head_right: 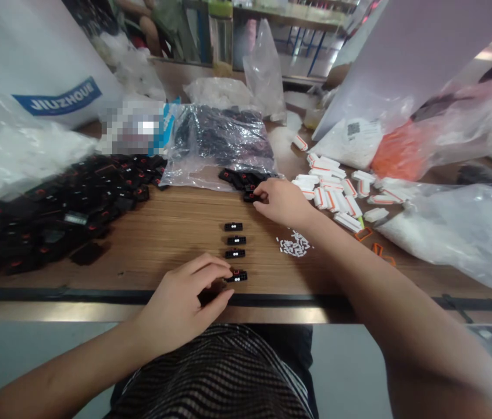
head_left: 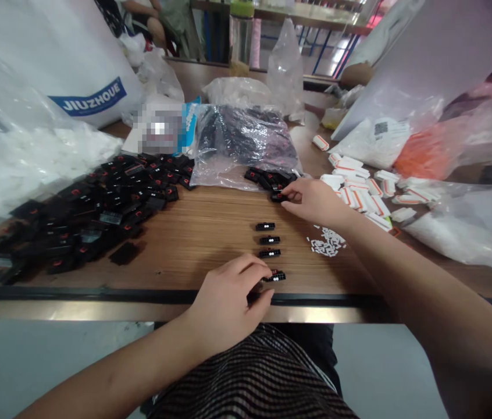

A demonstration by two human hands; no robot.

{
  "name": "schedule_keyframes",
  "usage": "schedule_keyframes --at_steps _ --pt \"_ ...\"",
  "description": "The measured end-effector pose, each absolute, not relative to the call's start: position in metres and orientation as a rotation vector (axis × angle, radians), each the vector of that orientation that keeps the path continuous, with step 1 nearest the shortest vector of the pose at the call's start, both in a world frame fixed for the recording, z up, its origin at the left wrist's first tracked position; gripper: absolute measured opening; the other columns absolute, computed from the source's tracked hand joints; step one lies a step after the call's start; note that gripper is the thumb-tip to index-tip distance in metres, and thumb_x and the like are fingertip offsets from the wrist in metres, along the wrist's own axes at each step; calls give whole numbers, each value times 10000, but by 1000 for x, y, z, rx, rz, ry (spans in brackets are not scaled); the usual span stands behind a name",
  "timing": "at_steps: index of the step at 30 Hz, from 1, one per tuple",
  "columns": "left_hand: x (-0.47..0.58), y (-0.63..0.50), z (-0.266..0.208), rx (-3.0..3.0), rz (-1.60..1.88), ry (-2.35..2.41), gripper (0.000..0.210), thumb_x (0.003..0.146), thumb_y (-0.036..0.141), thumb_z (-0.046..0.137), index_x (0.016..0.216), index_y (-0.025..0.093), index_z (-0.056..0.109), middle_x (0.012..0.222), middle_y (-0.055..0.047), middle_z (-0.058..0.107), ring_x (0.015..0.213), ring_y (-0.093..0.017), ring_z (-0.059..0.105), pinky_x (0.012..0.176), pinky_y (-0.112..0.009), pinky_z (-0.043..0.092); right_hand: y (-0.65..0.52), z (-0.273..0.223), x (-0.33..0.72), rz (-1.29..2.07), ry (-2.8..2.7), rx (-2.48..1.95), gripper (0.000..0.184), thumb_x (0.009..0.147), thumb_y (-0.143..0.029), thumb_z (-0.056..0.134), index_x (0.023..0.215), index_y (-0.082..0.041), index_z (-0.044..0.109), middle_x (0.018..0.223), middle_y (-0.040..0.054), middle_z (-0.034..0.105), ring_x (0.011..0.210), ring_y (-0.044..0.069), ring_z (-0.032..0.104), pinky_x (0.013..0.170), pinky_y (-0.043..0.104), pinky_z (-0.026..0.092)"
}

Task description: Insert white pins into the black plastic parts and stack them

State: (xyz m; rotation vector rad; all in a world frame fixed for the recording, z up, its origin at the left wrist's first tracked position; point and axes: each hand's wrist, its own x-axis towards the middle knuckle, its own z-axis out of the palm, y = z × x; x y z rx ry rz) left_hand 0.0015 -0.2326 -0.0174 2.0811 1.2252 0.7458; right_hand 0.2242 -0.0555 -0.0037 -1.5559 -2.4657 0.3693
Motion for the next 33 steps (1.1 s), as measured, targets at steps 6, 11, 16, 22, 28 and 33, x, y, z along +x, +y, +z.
schedule_keyframes --at_steps 6,11,16,22,28,33 --pt "-15 -185 1 2246 837 1193 154 974 200 530 1000 202 682 1043 -50 699 952 -185 646 872 -357 523 -56 0 225 783 -2414 -1527 270 775 -350 651 933 -166 769 739 27 732 648 157 635 624 294 483" --pt "-8 -105 -9 2349 783 1164 232 876 69 602 1061 170 700 1052 -51 677 813 -141 634 798 -298 510 -47 8 220 923 -2520 -1370 278 823 -390 599 860 -186 784 763 7 736 648 139 594 622 289 451" --pt "2 -79 -22 2308 712 1140 241 836 100 675 1067 156 713 934 -27 652 706 -118 624 757 -285 491 -39 7 213 968 -2564 -1380 280 845 -371 566 842 -181 773 596 -17 627 557 121 541 554 283 408" --pt "2 -86 -29 2324 714 1230 193 860 141 658 1041 184 708 840 -8 663 729 -151 590 751 -301 469 -53 12 211 831 -2446 -1374 295 842 -369 586 939 -175 785 780 20 733 681 147 616 648 295 463" --pt "-2 -90 -33 2245 713 1237 152 872 195 656 1013 194 711 775 5 649 673 -136 554 699 -281 438 -109 34 275 424 -2347 -1677 221 832 -368 611 764 -210 750 659 11 705 607 153 603 596 297 435" --pt "-4 -90 -34 2178 691 1243 160 857 218 664 1005 196 718 756 2 650 650 -130 539 675 -284 428 -148 16 332 417 -2275 -1950 194 827 -385 644 806 -239 770 707 11 737 613 176 641 574 312 439"
